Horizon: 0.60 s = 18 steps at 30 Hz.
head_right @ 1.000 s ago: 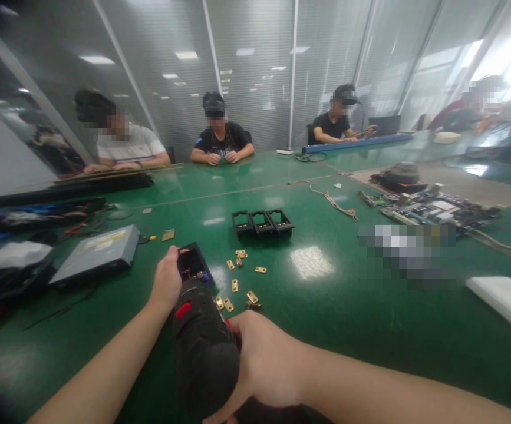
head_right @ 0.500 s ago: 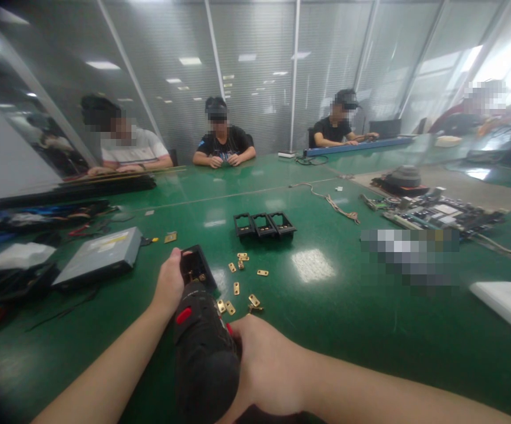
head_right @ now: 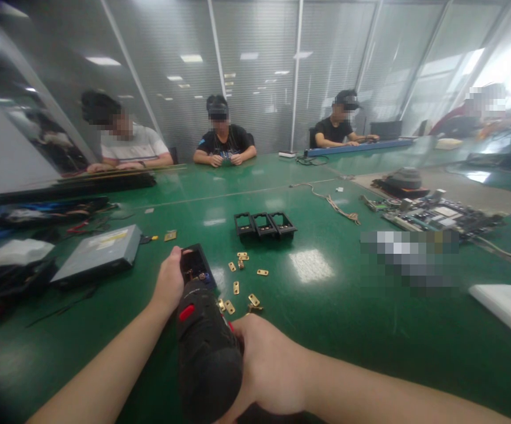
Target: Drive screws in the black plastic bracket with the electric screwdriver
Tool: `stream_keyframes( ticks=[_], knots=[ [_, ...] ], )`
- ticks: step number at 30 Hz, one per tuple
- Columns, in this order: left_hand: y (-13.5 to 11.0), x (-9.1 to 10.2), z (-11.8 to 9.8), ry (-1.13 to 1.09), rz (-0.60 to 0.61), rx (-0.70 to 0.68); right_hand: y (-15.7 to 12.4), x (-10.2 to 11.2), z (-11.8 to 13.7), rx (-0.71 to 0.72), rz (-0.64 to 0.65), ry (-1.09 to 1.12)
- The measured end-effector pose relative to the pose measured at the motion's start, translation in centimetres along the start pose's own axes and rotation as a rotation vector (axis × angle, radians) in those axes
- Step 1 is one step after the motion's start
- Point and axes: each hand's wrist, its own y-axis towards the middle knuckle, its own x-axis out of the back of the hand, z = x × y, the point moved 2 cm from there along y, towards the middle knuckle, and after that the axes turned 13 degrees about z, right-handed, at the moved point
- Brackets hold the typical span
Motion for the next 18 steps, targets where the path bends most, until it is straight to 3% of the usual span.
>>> stream_keyframes(
  ticks=[13,18],
  knots=[
    [0.4,-0.1,0.6,-0.022,0.009,0.022,-0.2,-0.1,0.3,-0.083,-0.056,0.009],
    [0.4,-0.1,0.9,-0.052,0.016,0.035,-0.3,-0.5,1.0,-0.047,-0.037,-0.011]
  ],
)
